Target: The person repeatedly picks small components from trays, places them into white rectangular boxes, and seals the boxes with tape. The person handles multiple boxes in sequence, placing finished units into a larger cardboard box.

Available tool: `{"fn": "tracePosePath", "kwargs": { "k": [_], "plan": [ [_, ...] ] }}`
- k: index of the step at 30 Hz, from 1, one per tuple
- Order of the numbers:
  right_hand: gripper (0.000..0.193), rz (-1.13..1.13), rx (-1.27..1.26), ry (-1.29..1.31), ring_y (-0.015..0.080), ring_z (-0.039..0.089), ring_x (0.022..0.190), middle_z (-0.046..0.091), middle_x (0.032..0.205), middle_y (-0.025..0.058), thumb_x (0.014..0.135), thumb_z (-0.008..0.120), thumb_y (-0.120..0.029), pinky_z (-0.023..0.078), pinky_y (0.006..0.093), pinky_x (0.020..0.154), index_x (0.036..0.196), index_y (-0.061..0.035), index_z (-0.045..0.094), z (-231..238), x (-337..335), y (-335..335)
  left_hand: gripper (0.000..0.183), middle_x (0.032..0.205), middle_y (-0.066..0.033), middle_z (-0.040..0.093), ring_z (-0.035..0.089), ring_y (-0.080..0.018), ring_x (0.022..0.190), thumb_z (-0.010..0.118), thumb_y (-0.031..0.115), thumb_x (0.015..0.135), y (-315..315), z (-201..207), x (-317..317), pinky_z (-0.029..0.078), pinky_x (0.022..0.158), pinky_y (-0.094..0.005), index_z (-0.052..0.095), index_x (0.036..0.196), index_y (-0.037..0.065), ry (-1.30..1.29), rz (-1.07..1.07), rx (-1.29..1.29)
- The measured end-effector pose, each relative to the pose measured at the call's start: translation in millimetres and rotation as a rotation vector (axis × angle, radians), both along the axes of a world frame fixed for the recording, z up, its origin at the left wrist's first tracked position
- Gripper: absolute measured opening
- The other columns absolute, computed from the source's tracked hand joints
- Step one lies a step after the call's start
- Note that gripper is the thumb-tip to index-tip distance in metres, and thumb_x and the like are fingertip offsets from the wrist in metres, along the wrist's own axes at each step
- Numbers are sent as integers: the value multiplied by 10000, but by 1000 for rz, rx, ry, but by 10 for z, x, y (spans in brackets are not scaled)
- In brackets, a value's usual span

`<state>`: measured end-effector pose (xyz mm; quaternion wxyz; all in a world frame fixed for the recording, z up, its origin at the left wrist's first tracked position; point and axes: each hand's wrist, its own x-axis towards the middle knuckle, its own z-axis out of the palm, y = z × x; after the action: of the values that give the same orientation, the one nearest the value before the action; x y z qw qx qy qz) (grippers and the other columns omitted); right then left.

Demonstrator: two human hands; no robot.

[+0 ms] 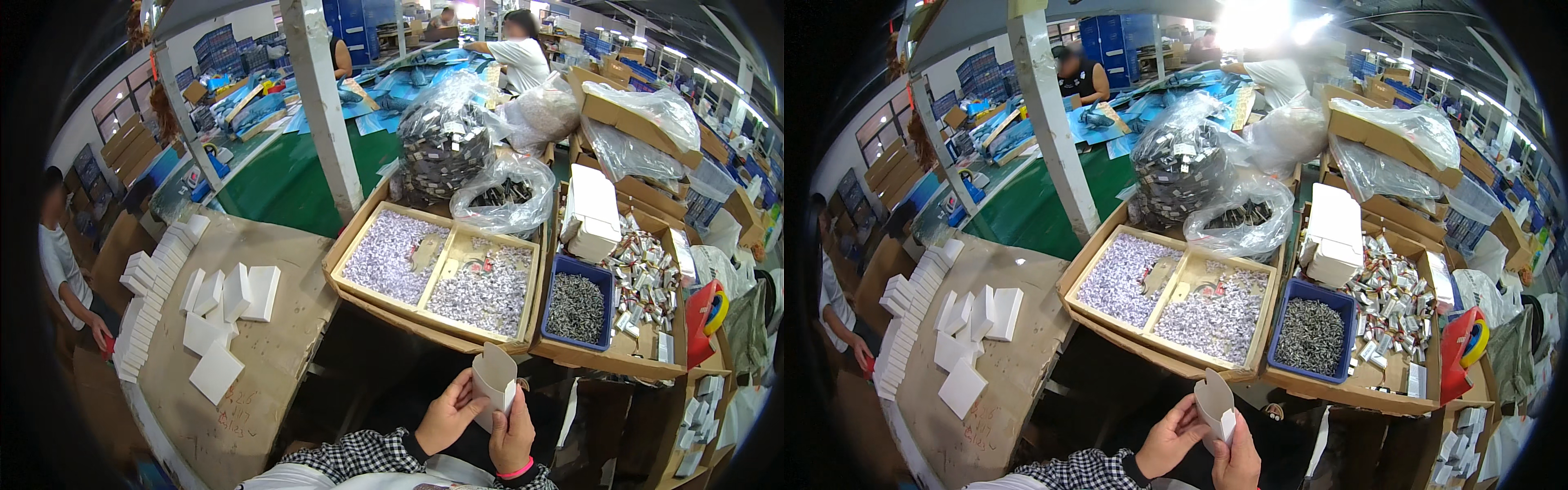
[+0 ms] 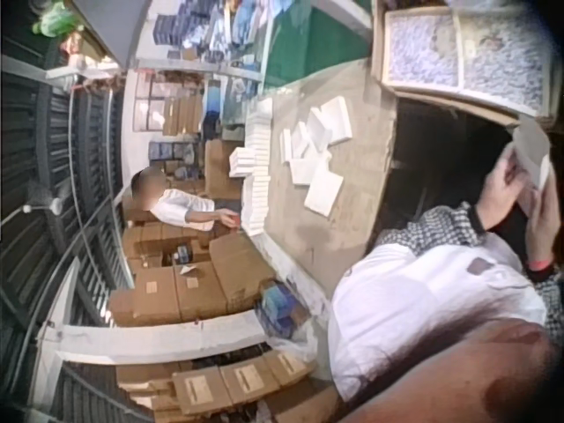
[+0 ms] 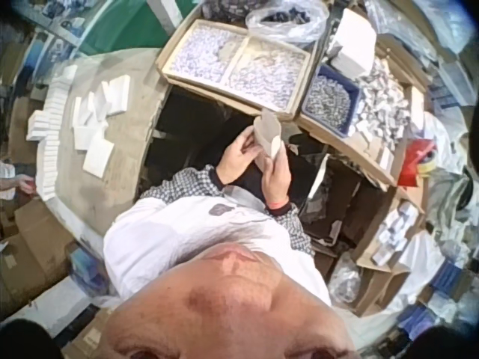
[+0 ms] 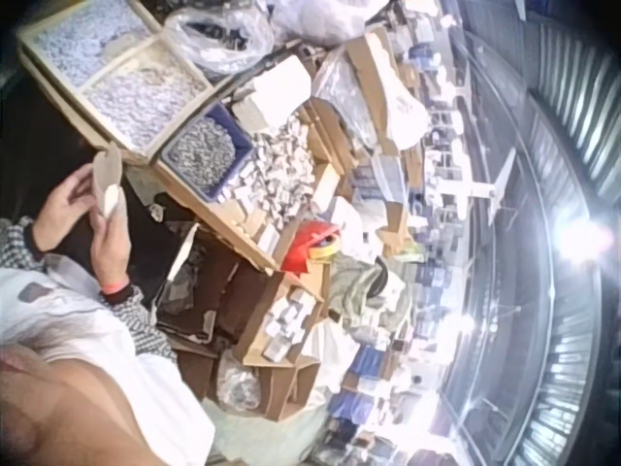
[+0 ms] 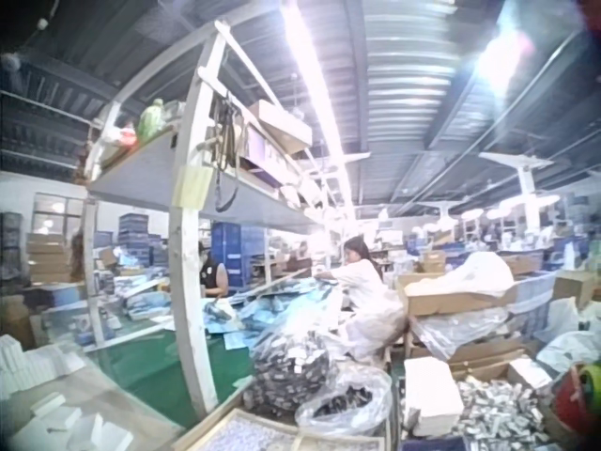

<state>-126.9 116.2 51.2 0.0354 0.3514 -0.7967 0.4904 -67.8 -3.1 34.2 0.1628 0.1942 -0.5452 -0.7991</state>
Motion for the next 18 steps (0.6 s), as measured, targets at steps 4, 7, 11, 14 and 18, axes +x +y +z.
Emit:
{"fn": "tracePosePath", "kwargs": {
  "k": [4,7,11,14,18],
  "plan": [
    [439,-15,-63,-107,307,601,1062,577,1187,221,938,478,-95,470,336,888,1346,44,393,-33,-14,6,365,1139,-73,601,584,-128,985,523,95,955,-65,32,72,490,894,-265,487,1296,-31,-133,40,48],
    [424,-16,-43,-129,282,598,1061,580,1186,208,959,439,-106,464,323,891,1350,47,385,-47,-18,23,361,1135,-50,621,574,-91,996,555,122,944,-63,71,95,464,885,-221,523,1272,-25,-157,48,154],
    [440,16,-111,-160,236,588,1058,576,1204,188,977,402,-131,455,302,888,1370,60,350,-59,-32,71,374,1119,-69,621,593,-138,988,585,143,923,-149,95,110,486,899,-272,535,1254,-24,-83,-99,311],
    [480,64,-212,-362,186,568,1046,557,1237,159,988,390,-172,451,278,875,1392,72,305,-73,-33,129,494,1185,-70,599,561,-147,1069,649,228,874,-293,97,161,443,959,-298,512,1287,-6,-44,-326,472],
    [513,133,-209,-363,197,565,1060,545,1249,166,978,415,-187,445,281,890,1404,68,283,-107,-14,151,703,1273,-60,525,503,-182,1175,700,337,819,-300,60,169,403,1012,-384,391,1383,51,50,-501,754]
  ]
}}
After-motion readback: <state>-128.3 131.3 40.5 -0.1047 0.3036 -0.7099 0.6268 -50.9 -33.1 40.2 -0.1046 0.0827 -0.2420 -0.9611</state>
